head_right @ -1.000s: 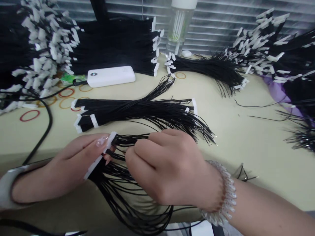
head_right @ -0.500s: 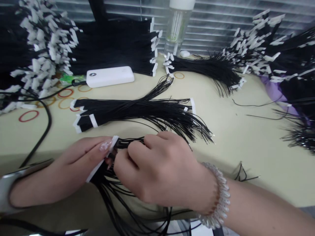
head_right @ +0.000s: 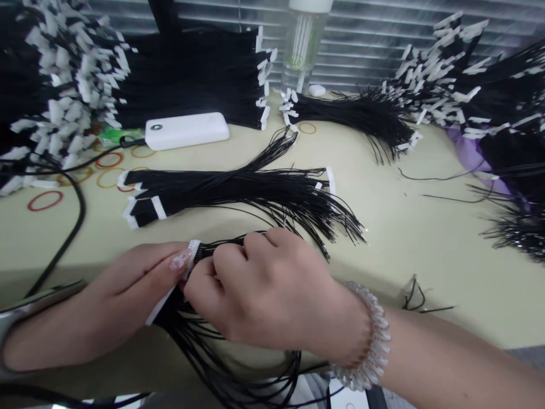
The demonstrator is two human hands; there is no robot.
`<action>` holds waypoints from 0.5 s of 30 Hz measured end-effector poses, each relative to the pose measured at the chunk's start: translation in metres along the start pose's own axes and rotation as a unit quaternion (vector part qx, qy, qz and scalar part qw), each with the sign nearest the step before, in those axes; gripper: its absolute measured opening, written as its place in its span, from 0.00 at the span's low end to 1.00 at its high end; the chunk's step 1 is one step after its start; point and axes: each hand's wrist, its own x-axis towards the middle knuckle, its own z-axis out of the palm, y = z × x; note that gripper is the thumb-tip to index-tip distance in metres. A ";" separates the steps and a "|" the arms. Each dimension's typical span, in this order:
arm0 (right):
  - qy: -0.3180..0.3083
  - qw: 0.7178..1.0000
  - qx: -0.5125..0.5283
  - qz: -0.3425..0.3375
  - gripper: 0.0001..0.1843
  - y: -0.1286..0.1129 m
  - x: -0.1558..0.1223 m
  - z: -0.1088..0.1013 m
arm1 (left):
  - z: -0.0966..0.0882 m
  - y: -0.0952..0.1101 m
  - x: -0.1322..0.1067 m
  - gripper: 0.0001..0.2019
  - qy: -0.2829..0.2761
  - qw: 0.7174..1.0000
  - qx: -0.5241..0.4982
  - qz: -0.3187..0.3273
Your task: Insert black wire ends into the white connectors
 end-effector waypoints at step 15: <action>0.105 0.971 0.119 0.178 0.20 0.034 -0.006 -0.021 | 0.004 -0.010 0.007 0.17 0.127 0.981 -0.071 -0.131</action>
